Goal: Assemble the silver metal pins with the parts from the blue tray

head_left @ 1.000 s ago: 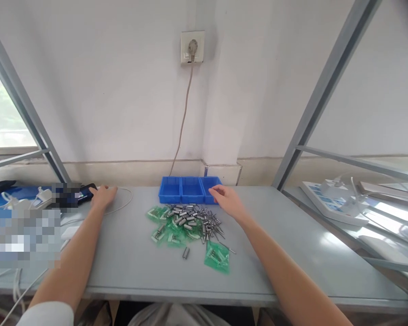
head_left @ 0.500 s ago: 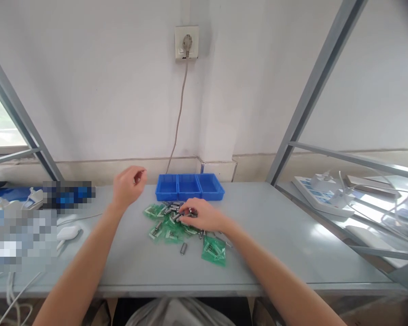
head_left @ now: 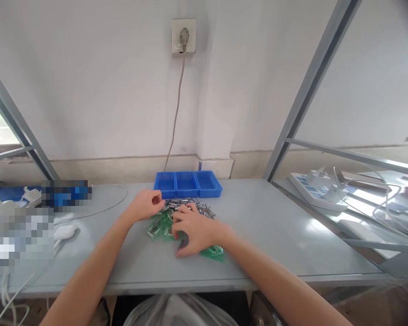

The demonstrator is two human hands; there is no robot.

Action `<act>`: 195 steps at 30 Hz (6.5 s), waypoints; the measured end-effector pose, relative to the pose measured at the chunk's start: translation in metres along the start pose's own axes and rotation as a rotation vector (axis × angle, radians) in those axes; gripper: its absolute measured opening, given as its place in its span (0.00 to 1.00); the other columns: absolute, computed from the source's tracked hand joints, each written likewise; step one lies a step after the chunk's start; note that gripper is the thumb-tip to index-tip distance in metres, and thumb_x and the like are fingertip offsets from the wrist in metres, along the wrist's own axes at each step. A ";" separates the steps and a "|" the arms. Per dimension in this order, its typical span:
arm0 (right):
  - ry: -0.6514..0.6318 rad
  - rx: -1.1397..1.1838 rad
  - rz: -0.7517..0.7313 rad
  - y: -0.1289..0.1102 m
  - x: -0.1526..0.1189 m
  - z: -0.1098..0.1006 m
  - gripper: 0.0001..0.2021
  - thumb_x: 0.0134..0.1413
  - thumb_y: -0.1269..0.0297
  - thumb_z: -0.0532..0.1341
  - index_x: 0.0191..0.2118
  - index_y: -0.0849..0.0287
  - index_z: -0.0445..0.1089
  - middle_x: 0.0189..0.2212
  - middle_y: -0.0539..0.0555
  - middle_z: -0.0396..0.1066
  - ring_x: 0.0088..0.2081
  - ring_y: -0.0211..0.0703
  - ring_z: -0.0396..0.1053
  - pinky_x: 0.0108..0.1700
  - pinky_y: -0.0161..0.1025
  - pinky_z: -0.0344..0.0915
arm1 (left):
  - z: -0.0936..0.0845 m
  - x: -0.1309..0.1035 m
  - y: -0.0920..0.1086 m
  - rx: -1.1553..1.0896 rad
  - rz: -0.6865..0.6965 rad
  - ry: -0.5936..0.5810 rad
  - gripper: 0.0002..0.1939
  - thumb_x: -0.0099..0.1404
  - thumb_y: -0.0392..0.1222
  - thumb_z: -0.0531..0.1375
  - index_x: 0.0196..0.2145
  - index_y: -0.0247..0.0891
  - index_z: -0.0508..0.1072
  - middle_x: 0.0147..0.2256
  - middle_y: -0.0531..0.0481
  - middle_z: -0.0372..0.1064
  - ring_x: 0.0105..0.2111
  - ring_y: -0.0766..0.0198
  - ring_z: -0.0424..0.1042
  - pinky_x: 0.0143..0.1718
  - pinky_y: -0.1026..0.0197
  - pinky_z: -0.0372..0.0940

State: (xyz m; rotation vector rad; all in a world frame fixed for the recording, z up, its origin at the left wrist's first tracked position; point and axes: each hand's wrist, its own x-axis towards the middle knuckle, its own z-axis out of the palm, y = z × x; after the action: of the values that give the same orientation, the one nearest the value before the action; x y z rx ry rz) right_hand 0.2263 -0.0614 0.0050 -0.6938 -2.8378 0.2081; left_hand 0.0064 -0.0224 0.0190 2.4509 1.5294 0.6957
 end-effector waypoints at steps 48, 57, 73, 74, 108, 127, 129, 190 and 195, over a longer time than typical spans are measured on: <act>0.426 0.159 0.578 0.034 0.001 -0.002 0.16 0.61 0.52 0.53 0.37 0.55 0.73 0.20 0.48 0.67 0.28 0.41 0.65 0.45 0.43 0.54 | -0.019 -0.007 -0.046 -0.070 -0.316 -0.318 0.33 0.46 0.62 0.63 0.44 0.38 0.72 0.43 0.44 0.70 0.40 0.53 0.69 0.36 0.61 0.61; 0.393 0.158 0.571 0.031 0.003 0.000 0.15 0.60 0.54 0.53 0.37 0.56 0.74 0.21 0.48 0.67 0.27 0.40 0.64 0.43 0.41 0.56 | -0.013 -0.006 -0.041 -0.246 -0.254 -0.357 0.24 0.51 0.56 0.62 0.40 0.40 0.65 0.24 0.58 0.58 0.25 0.66 0.59 0.25 0.66 0.52; 0.346 0.169 0.581 0.030 0.003 0.001 0.14 0.59 0.54 0.54 0.38 0.55 0.73 0.22 0.48 0.68 0.29 0.40 0.65 0.45 0.43 0.55 | -0.017 -0.010 -0.046 -0.206 -0.370 -0.316 0.25 0.50 0.61 0.62 0.37 0.39 0.68 0.36 0.49 0.67 0.30 0.63 0.64 0.26 0.65 0.55; 0.351 0.172 0.577 0.029 0.002 0.001 0.14 0.60 0.55 0.54 0.38 0.55 0.73 0.21 0.48 0.68 0.29 0.40 0.64 0.46 0.44 0.55 | -0.019 -0.011 -0.047 -0.211 -0.378 -0.328 0.25 0.50 0.61 0.62 0.37 0.39 0.67 0.33 0.51 0.67 0.28 0.64 0.63 0.26 0.65 0.55; 0.586 0.768 0.434 0.030 0.030 -0.010 0.14 0.52 0.53 0.59 0.30 0.60 0.69 0.23 0.48 0.63 0.26 0.36 0.57 0.30 0.35 0.54 | 0.017 0.021 0.006 -0.562 -0.028 0.099 0.16 0.61 0.52 0.57 0.26 0.35 0.67 0.22 0.55 0.60 0.24 0.68 0.58 0.27 0.65 0.56; 0.785 1.235 0.503 0.038 0.035 -0.009 0.17 0.46 0.62 0.57 0.43 0.58 0.72 0.29 0.50 0.71 0.23 0.38 0.69 0.34 0.40 0.67 | 0.018 0.024 0.005 -1.040 -0.105 0.049 0.21 0.55 0.40 0.55 0.46 0.36 0.76 0.35 0.46 0.74 0.30 0.62 0.70 0.29 0.62 0.63; 0.816 1.278 0.517 0.036 0.034 -0.011 0.20 0.47 0.59 0.59 0.48 0.57 0.69 0.26 0.48 0.69 0.23 0.39 0.69 0.34 0.40 0.66 | 0.018 0.023 0.004 -1.087 -0.084 0.048 0.22 0.56 0.41 0.55 0.47 0.36 0.76 0.37 0.45 0.74 0.31 0.61 0.71 0.30 0.62 0.62; 0.701 0.997 0.518 0.034 0.037 0.002 0.13 0.50 0.53 0.61 0.35 0.57 0.71 0.27 0.49 0.67 0.26 0.37 0.63 0.31 0.37 0.63 | 0.020 0.021 0.020 -0.882 -0.122 0.182 0.26 0.54 0.43 0.63 0.51 0.37 0.67 0.28 0.54 0.65 0.27 0.68 0.65 0.28 0.65 0.61; 0.788 0.930 0.618 0.042 0.037 0.000 0.13 0.48 0.54 0.63 0.35 0.57 0.72 0.22 0.46 0.63 0.23 0.36 0.59 0.26 0.35 0.58 | 0.022 0.022 0.013 -0.809 -0.097 0.246 0.24 0.56 0.44 0.63 0.50 0.37 0.68 0.30 0.52 0.68 0.29 0.65 0.68 0.32 0.63 0.63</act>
State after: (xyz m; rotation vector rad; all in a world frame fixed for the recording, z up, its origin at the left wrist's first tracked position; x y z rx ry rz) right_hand 0.2128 -0.0075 0.0033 -1.0526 -1.4677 0.9935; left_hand 0.0349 -0.0063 0.0114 1.7180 1.0990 1.3154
